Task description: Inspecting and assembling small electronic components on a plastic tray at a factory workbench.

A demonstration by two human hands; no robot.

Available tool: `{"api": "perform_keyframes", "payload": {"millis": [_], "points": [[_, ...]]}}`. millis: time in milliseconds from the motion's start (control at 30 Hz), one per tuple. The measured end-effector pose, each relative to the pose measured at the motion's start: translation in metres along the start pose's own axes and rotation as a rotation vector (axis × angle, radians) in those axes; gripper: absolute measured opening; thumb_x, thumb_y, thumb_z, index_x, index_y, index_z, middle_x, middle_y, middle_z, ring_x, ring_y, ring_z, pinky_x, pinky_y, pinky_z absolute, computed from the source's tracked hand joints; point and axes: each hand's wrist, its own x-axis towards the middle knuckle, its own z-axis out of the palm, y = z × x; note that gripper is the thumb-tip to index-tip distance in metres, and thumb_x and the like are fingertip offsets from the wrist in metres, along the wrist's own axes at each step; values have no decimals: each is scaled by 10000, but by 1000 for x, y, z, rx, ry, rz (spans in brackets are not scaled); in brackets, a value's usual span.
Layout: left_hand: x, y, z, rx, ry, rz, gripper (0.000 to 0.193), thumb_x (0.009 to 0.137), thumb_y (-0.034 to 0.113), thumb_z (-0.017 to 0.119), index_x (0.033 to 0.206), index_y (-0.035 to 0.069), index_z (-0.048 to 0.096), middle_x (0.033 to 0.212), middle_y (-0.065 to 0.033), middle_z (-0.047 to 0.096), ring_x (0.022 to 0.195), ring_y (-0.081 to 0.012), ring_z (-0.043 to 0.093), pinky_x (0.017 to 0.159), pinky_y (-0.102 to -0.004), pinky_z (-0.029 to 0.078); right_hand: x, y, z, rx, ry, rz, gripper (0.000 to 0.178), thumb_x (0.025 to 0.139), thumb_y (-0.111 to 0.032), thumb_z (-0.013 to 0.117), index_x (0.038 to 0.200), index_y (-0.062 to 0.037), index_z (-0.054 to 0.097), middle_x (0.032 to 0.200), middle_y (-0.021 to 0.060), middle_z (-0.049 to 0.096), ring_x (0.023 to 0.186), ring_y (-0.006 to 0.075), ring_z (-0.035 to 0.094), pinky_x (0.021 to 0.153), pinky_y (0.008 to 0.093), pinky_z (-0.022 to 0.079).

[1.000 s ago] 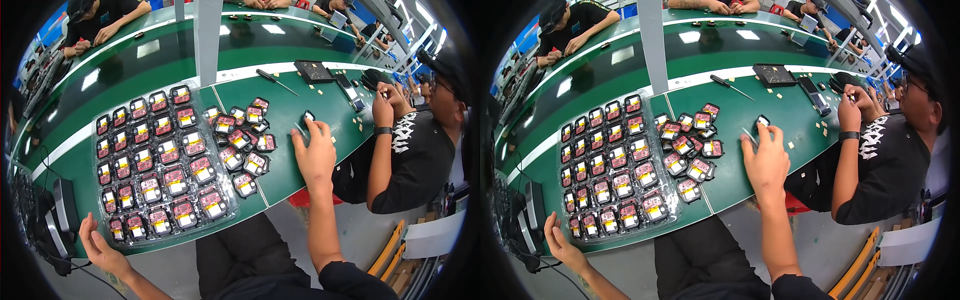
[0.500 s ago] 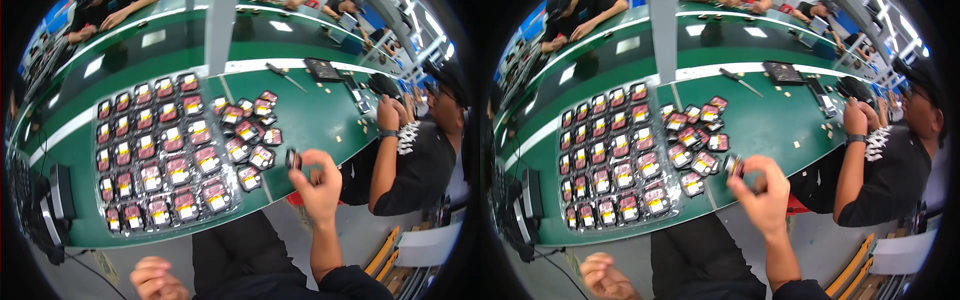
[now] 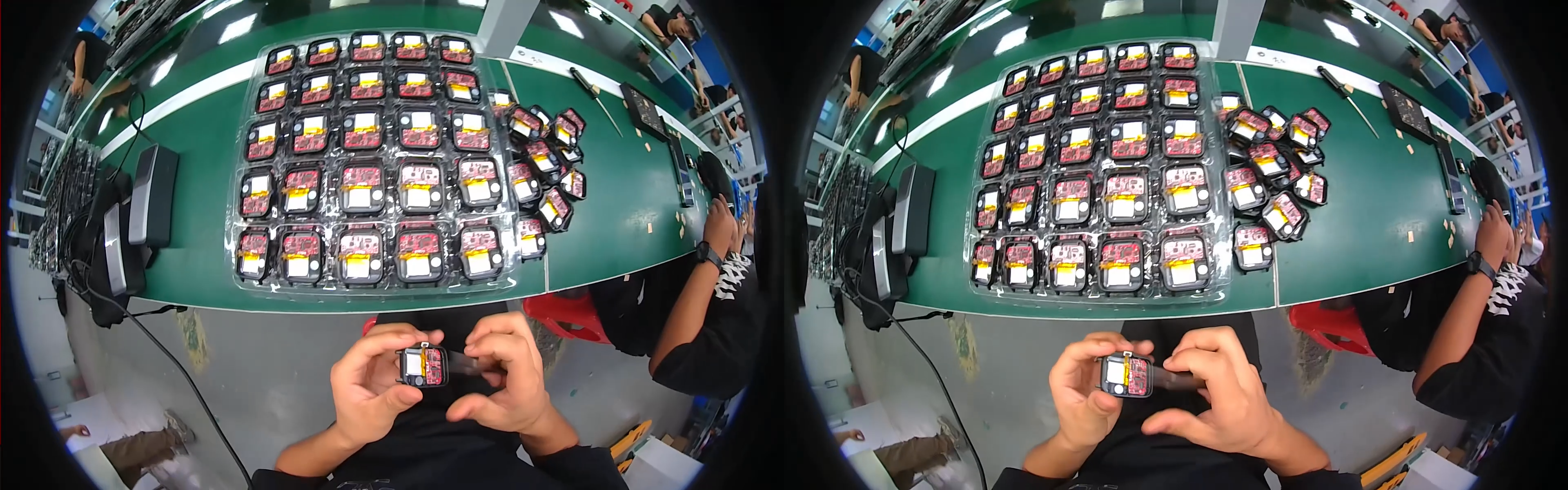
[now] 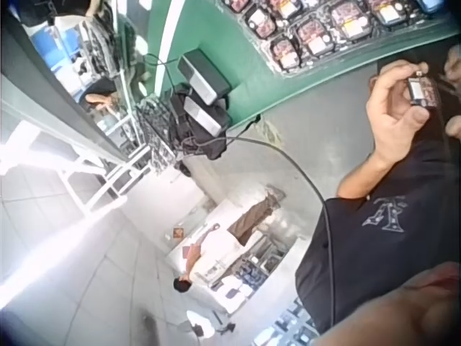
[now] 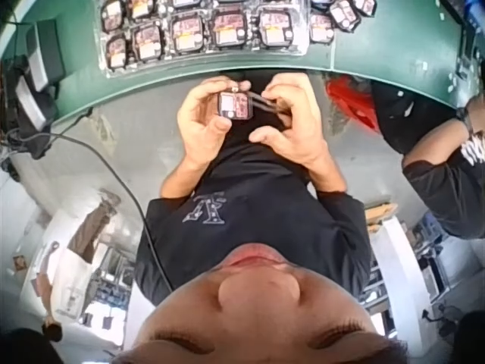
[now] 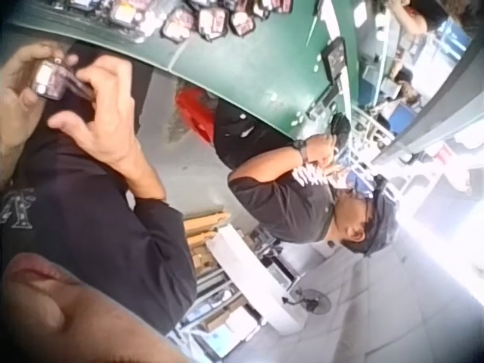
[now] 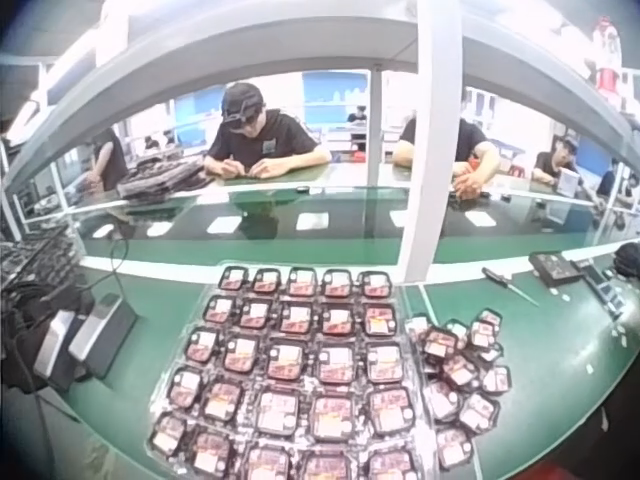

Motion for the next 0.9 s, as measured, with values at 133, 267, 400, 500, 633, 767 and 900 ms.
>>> {"api": "perform_keyframes", "payload": {"millis": [133,267,400,500,633,767,900], "points": [[0,2,4,-8,95,-34,605,811,275,837,1249,-17,540,1223,-189,554,1173,-381,605,1055,-519,483,4,8,4,-297,96,-141,394,738,-132,861,1052,-42,642,948,103,603,651,164,625,503,281,506],[1,0,5,19,143,-76,627,793,331,853,1239,10,550,1198,-176,566,1130,-372,631,1031,-516,501,8,11,4,-521,146,-321,267,721,-59,832,951,-37,699,841,61,634,573,172,597,494,281,497],[1,-3,4,20,125,-79,629,793,326,853,1242,5,551,1205,-185,566,1135,-369,629,1019,-499,509,9,12,6,-577,142,-351,252,722,-54,829,942,-33,708,823,53,654,561,165,608,487,270,488],[-1,0,2,7,132,-95,626,796,327,850,1239,-2,554,1221,-194,561,1137,-371,630,1014,-494,513,10,15,8,-456,175,-336,221,732,-53,822,921,-30,711,802,52,660,573,168,629,497,265,491],[-1,0,0,8,130,-105,631,802,334,843,1245,-11,556,1251,-205,546,1139,-376,629,1009,-489,517,10,13,7,-368,123,-234,193,745,-49,814,907,-27,711,797,58,665,587,175,642,504,272,499],[-3,0,1,32,124,-100,634,815,338,829,1260,-24,559,1304,-220,517,1138,-381,629,1019,-496,515,9,16,9,-357,123,-215,169,753,-41,806,891,-26,709,797,66,667,582,184,638,499,284,502],[-2,-2,3,36,159,-113,630,820,328,824,1262,-38,564,1329,-221,503,1160,-371,614,1032,-510,508,8,20,12,-401,150,-230,169,754,-36,802,894,-29,708,792,65,660,573,183,628,495,284,500]]}}
